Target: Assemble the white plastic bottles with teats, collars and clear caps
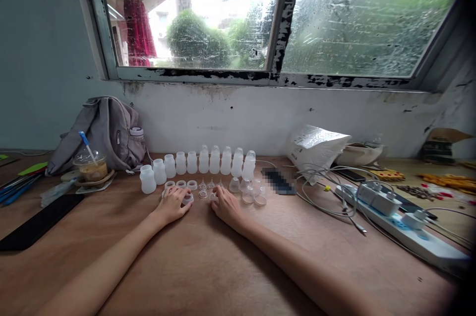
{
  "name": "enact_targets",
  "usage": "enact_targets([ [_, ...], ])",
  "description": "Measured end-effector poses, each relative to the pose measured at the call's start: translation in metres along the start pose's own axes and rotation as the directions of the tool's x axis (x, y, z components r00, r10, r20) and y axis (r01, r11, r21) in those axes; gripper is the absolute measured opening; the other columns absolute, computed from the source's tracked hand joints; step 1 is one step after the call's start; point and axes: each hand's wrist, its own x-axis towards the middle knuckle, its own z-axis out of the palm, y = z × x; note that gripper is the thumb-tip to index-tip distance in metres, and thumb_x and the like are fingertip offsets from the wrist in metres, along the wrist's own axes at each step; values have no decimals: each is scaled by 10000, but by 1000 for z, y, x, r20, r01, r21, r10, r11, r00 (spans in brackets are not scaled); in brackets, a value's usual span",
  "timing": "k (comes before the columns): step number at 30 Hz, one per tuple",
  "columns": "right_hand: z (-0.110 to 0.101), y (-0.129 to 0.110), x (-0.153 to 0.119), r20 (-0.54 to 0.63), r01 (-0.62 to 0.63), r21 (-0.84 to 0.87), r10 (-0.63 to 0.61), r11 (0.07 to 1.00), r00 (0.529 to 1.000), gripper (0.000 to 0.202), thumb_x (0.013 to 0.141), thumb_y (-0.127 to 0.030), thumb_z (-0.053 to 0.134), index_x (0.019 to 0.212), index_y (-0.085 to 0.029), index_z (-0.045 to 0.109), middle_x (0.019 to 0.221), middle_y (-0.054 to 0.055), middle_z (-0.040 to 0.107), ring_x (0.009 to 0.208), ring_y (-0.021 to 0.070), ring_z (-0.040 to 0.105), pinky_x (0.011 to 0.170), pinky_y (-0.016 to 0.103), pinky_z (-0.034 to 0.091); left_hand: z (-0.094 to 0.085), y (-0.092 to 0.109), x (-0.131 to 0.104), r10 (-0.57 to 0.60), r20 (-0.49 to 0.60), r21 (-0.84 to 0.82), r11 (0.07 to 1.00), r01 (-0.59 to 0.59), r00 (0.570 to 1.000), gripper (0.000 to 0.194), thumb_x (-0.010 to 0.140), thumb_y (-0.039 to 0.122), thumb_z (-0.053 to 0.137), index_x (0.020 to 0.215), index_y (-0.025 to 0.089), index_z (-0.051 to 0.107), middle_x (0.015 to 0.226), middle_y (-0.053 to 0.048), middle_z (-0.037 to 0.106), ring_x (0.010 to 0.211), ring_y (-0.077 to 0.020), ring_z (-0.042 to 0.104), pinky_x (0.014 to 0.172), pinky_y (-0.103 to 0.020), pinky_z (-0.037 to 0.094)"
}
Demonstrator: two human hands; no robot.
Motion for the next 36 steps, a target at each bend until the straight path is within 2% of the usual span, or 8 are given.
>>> enact_targets([
  [4,3,11,5,1,-15,-19,15,1000,1000,185,778,-218,447,957,-177,466,950,72,558,848,180,526,732,261,374,1,-5,0,-43,-30,32,999,44,999,202,764,357,454,882,209,523,917,-40,601,910,-223,499,841,-385,307],
  [9,4,21,9,-12,-19,59,20,998,1000,219,786,-219,440,998,-168,417,927,67,565,797,163,534,688,250,375,1,-8,0,-66,-64,63,996,70,996,215,773,375,444,874,211,538,915,-51,598,920,-228,492,850,-387,301],
  [14,2,19,8,-31,-6,67,8,998,1000,158,782,-209,424,934,-165,415,876,59,569,763,157,528,660,237,363,0,-8,0,-91,-77,73,993,97,993,178,768,357,455,820,203,527,894,-48,596,906,-224,493,828,-376,320],
  [20,1,17,6,12,41,-34,-41,999,999,105,773,-152,402,860,-167,459,779,43,578,749,159,516,663,237,332,-1,-8,0,-109,-55,96,989,114,992,119,745,309,473,748,196,508,850,-45,585,878,-217,496,800,-361,337],
  [30,3,18,5,53,70,-63,-66,996,996,144,804,-161,400,896,-175,510,872,51,583,832,162,498,709,247,317,1,-14,0,-156,-41,101,982,160,987,105,729,276,467,791,195,491,873,-57,562,878,-219,493,784,-353,344],
  [36,4,19,5,40,76,-71,-73,995,997,140,793,-158,410,893,-167,507,877,54,577,843,164,495,716,246,319,-1,-13,0,-162,-44,100,981,166,986,124,718,248,470,825,189,484,889,-59,562,886,-220,498,794,-353,347],
])
